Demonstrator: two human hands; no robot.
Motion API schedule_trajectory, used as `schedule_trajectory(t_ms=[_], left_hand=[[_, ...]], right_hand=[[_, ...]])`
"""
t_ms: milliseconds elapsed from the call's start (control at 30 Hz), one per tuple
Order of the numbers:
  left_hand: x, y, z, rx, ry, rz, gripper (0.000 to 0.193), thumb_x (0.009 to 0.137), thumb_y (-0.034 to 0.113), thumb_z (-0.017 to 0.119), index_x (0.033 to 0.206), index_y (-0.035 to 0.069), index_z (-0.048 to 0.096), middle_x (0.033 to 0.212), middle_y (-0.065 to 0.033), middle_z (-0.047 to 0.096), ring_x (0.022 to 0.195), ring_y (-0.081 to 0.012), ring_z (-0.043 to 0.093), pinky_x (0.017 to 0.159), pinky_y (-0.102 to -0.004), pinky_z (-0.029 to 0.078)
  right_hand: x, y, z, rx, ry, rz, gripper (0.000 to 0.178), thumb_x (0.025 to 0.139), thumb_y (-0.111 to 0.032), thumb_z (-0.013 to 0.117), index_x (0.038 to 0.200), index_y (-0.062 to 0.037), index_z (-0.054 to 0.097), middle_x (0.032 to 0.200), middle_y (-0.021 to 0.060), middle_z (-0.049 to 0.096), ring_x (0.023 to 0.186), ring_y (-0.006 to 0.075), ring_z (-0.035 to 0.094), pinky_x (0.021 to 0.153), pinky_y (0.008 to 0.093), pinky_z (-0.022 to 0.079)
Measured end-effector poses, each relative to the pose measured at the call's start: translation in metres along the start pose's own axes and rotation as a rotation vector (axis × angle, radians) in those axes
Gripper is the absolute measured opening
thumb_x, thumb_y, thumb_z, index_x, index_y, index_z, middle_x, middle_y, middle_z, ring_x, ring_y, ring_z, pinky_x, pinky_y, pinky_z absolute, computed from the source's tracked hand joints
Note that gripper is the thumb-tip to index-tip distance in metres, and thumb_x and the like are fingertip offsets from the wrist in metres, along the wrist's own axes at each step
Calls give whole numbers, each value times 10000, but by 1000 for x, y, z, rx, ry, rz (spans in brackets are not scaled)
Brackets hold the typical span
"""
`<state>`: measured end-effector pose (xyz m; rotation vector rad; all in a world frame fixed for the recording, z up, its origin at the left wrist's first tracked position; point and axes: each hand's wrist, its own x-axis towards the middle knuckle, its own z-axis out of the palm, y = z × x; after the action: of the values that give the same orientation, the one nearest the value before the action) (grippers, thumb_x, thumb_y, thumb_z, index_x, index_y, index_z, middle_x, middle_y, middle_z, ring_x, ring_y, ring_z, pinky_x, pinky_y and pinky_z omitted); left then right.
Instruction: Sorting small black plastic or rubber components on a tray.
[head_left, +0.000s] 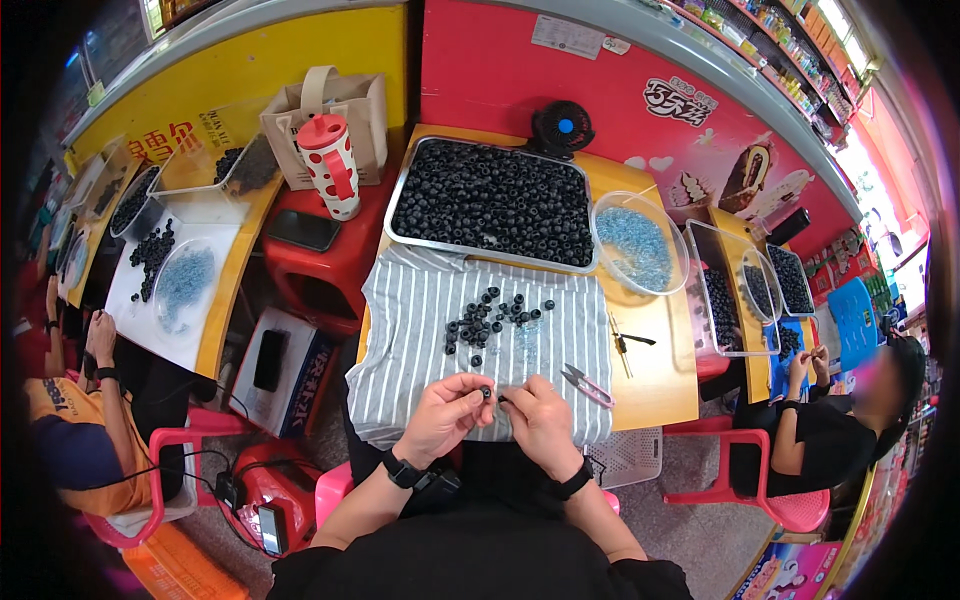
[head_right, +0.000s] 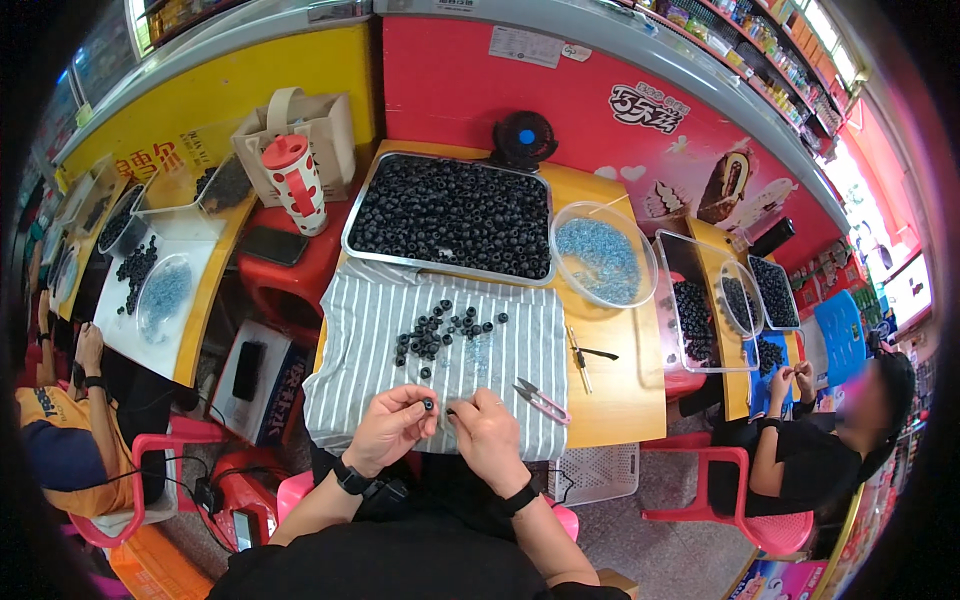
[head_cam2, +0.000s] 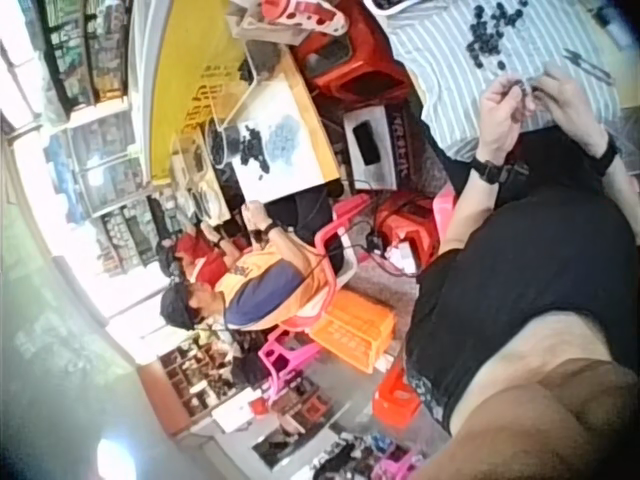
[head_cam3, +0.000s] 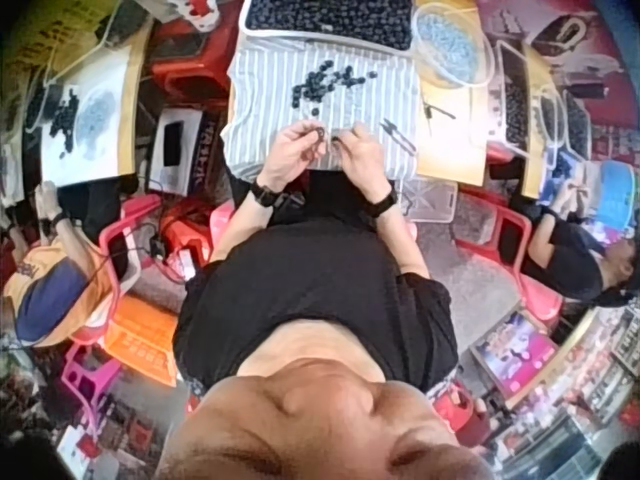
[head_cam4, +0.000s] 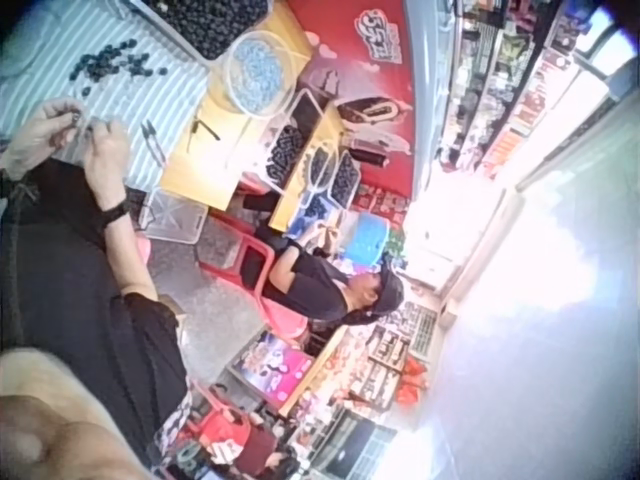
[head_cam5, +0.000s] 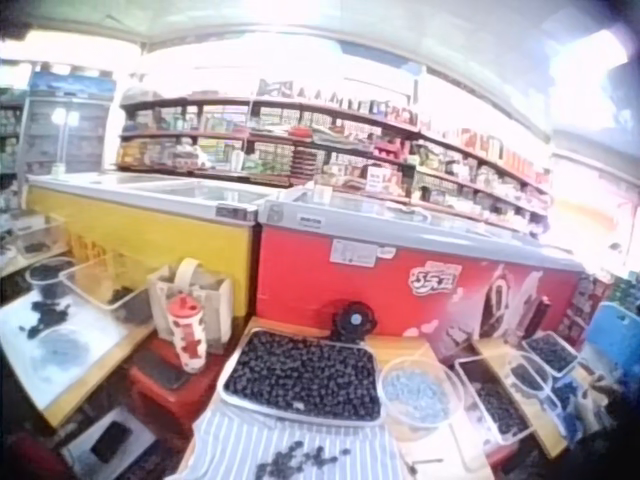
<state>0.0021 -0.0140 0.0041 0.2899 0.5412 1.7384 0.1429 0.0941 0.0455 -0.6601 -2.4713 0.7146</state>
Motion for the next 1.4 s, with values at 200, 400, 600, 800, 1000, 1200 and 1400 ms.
schedule_trajectory(t_ms=[200,400,600,800,1000,1200,1400], left_hand=[[0,0,-1,4,-1,-5,216,939,27,573,1143,-40,594,952,-113,656,763,-171,642,698,-264,534],[-1,-3,-2,41,3,-32,227,933,15,578,1151,-42,607,957,-106,664,776,-164,648,715,-260,541],[-2,-1,2,152,15,-43,219,930,3,578,1136,-54,626,987,-90,646,786,-142,644,720,-246,542],[-1,-3,3,156,4,-17,211,919,-9,589,1118,-56,639,1004,-80,619,801,-138,644,729,-242,545],[-1,-2,2,139,-6,-7,208,912,-7,600,1111,-51,646,995,-77,617,799,-137,641,727,-239,544],[-2,-2,2,147,-11,-1,211,914,-11,595,1114,-52,648,1004,-79,616,794,-137,641,716,-237,541],[-3,-2,2,177,-14,-5,214,912,-18,591,1115,-50,652,1010,-83,616,784,-137,638,709,-235,538]], right_hand=[[-3,9,1,329,18,95,88,782,4,671,862,-21,645,774,79,571,678,201,600,585,319,462],[0,-9,-10,842,17,264,59,814,37,675,863,25,645,799,45,621,720,83,608,630,218,483],[-1,-7,-5,738,5,167,94,797,59,678,883,34,651,790,72,625,707,120,624,623,233,490],[-1,-7,-5,643,8,112,92,792,65,677,877,34,657,771,84,632,699,138,631,609,245,490],[-3,-7,-2,740,8,194,84,791,62,680,865,32,655,778,88,639,709,136,636,627,243,489],[-5,-7,-3,701,-15,213,83,791,64,677,860,25,650,777,77,640,703,128,622,615,246,472],[-4,-7,-2,709,16,152,96,784,85,684,846,25,642,773,55,629,681,92,570,593,217,433]])
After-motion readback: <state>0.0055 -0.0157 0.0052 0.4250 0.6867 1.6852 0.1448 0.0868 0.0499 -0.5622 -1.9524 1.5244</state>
